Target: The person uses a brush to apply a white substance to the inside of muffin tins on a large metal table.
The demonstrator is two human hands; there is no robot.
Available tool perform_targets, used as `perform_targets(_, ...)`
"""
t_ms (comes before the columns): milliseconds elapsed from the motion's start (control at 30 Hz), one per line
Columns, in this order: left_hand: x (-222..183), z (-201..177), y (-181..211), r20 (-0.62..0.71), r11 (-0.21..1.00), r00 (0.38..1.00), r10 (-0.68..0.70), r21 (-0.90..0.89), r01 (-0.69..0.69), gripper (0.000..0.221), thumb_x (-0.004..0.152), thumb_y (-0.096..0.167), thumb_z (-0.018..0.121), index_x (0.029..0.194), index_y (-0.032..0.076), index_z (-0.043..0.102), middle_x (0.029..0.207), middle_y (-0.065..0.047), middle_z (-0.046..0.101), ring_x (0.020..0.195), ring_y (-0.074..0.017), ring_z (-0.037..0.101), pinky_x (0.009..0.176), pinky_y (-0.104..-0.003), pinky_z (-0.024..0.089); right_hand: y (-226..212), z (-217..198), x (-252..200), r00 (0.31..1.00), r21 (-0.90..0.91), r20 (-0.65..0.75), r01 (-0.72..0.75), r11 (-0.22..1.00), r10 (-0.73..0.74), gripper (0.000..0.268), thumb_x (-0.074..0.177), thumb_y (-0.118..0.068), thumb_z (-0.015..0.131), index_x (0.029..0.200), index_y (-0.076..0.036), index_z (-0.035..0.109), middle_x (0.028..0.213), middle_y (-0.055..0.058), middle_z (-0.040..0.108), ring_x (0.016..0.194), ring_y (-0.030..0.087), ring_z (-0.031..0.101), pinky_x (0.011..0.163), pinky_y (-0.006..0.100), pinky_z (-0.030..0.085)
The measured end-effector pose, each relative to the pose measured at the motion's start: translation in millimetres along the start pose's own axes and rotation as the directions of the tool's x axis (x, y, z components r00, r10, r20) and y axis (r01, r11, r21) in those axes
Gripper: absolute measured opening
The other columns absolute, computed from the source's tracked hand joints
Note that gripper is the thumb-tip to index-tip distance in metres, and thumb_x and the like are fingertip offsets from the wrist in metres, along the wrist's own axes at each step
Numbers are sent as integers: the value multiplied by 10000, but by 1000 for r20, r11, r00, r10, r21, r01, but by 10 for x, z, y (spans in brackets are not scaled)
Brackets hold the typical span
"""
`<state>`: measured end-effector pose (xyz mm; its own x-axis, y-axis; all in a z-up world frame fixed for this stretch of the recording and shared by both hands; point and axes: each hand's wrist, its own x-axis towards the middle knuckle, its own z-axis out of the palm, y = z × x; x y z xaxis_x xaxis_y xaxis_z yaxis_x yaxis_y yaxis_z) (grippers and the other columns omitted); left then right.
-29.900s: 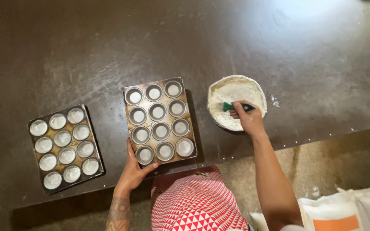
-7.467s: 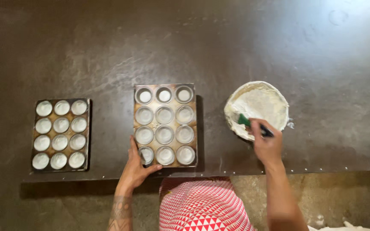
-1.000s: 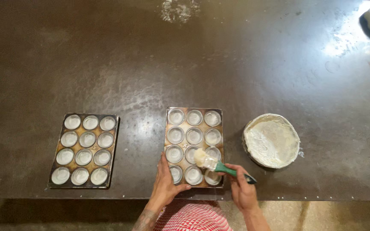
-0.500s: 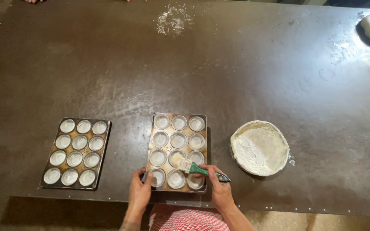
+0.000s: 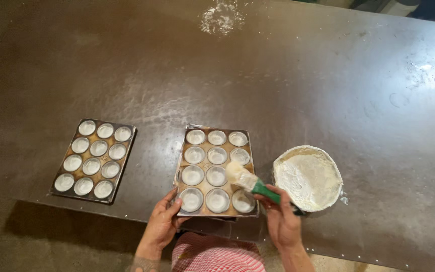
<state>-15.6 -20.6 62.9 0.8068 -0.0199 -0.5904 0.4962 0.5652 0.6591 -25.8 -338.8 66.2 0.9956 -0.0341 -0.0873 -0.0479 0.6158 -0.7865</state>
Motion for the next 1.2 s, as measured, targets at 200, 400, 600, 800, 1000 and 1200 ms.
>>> perform_targets(200, -118, -169, -40, 122, 949, 962, 243, -236, -210, 570, 984, 89, 567, 1492, -90, 380, 1272, -216, 657, 1092, -294, 694, 880, -459, 617, -226, -200, -191, 926, -7, -182, 336, 942, -331, 576, 1154, -433, 345, 1393, 43, 564, 1251, 270, 656, 1185, 419, 623, 1166, 574, 398)
perform_targets(400, -94, -677, 252, 15, 847, 898, 440, -339, -409, 511, 974, 31, 537, 1455, 124, 389, 1281, -101, 637, 1167, -239, 650, 975, -482, 581, -215, -384, -127, 904, -123, -308, 270, 955, -295, 580, 1178, -458, 302, 1480, -2, 494, 1383, 252, 601, 1282, 390, 584, 1193, 580, 381)
perform_targets(600, 738, -1298, 342, -286, 711, 774, 565, -308, -633, 481, 1000, -13, 547, 1431, 118, 378, 1207, -80, 624, 1059, -209, 631, 918, -436, 573, 114, -416, -57, 909, -314, -269, 228, 922, -317, 626, 1149, -476, 294, 1458, 47, 442, 1378, 286, 560, 1291, 417, 563, 1107, 606, 446)
perform_targets(800, 1438, -1815, 209, -442, 607, 695, 567, -347, -715, 504, 980, -41, 553, 1416, 131, 372, 1306, -86, 569, 1098, -236, 607, 898, -460, 551, 284, -563, -72, 904, -378, -276, 211, 902, -327, 637, 1168, -467, 303, 1470, 78, 438, 1372, 332, 545, 1255, 430, 566, 1103, 568, 437)
perform_targets(1000, 1570, -1991, 23, -505, 685, 705, 498, -269, -677, 549, 974, -63, 547, 1442, 141, 345, 1344, -106, 513, 1172, -250, 556, 997, -522, 536, 312, -602, -181, 883, -378, -377, 127, 917, -278, 643, 1138, -478, 296, 1470, 58, 425, 1352, 328, 554, 1234, 421, 578, 1077, 547, 450)
perform_targets(1200, 1353, -1916, 149, -539, 770, 735, 411, -226, -596, 591, 969, -39, 514, 1491, 118, 285, 1351, -145, 491, 1178, -290, 552, 963, -550, 569, 320, -333, -219, 876, -397, -390, 118, 910, -284, 621, 1139, -440, 294, 1447, 83, 425, 1336, 339, 547, 1211, 415, 585, 1060, 549, 455)
